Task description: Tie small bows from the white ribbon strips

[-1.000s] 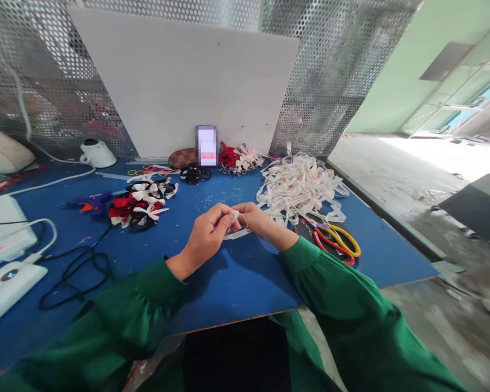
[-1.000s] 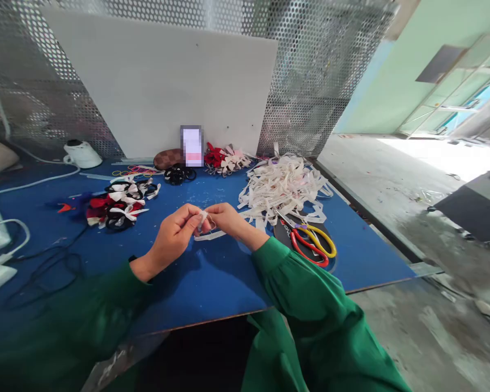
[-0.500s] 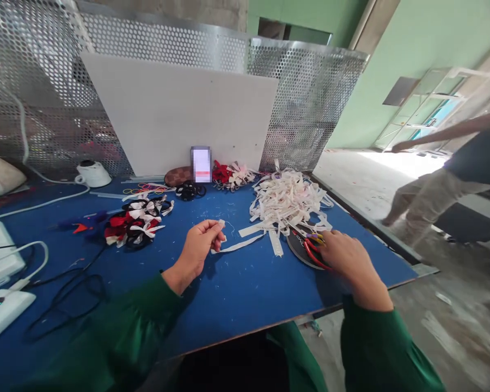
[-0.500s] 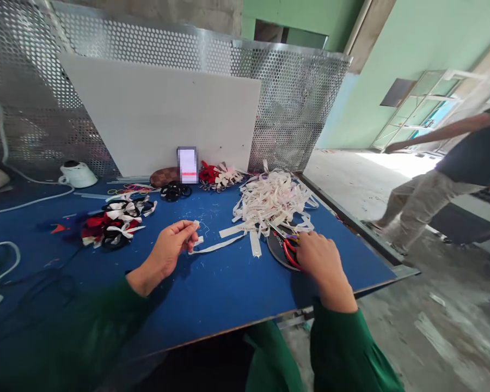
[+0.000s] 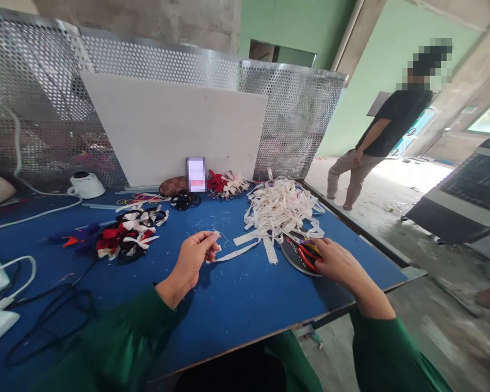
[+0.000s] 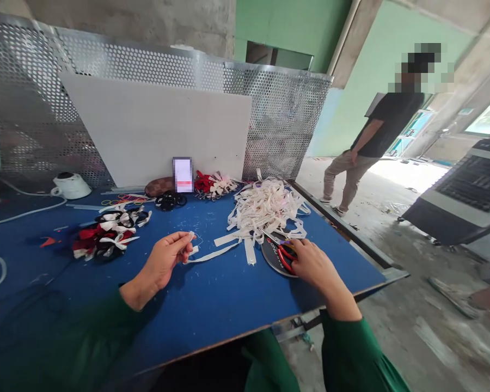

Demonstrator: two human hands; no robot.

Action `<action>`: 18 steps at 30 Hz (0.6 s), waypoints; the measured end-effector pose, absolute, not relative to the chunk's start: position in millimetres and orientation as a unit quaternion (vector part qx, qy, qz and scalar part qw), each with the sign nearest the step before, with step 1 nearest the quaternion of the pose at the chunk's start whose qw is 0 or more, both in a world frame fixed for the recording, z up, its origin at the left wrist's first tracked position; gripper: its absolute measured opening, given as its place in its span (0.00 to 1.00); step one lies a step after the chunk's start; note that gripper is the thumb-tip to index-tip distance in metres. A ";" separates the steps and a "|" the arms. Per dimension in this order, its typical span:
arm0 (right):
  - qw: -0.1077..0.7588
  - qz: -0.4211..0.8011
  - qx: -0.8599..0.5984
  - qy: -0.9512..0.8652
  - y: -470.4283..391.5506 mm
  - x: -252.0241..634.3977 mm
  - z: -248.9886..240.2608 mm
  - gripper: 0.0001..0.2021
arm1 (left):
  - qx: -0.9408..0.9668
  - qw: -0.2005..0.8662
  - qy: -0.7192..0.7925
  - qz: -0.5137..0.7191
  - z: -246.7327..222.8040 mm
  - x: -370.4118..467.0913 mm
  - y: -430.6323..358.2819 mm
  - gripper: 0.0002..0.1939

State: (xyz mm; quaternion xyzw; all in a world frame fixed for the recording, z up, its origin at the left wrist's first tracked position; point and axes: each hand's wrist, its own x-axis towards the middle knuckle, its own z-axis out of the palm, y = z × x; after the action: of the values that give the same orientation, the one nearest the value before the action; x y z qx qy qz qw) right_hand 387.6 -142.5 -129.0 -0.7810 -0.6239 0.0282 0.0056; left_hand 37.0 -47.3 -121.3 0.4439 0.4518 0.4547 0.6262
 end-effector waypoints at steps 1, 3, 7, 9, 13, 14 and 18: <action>0.003 0.034 -0.782 -0.622 -141.2 387.9 -128.9 0.30 | 0.443 0.626 0.454 0.454 -121.6 37.0 -47.3 0.19; -0.003 0.040 -0.791 -0.611 -139.4 388.9 -128.5 0.32 | 0.443 0.627 0.454 0.452 -121.7 37.0 -47.8 0.19; 0.004 0.048 -0.805 -0.591 -140.6 390.6 -131.7 0.35 | 0.446 0.627 0.451 0.452 -121.1 36.8 -48.7 0.19; 0.019 0.057 -0.805 -0.590 -144.0 391.6 -134.8 0.36 | 0.446 0.628 0.452 0.451 -121.2 36.6 -48.5 0.19; 0.085 0.067 -0.794 -0.598 -155.7 397.5 -136.0 0.37 | 0.444 0.626 0.453 0.454 -122.7 35.7 -46.9 0.20; 0.112 0.057 -0.797 -0.590 -158.7 399.5 -134.4 0.35 | 0.443 0.627 0.450 0.457 -123.2 35.5 -46.5 0.20; 0.269 0.008 -0.790 -0.552 -160.3 396.7 -120.8 0.32 | 0.435 0.630 0.442 0.469 -122.3 36.3 -45.5 0.21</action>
State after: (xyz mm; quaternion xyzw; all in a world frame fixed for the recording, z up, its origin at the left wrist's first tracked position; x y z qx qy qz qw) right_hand 396.7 -160.3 -120.8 -0.7896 -0.5516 0.0085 0.2687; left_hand 36.3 -45.5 -122.3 0.4349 0.4417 0.4685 0.6295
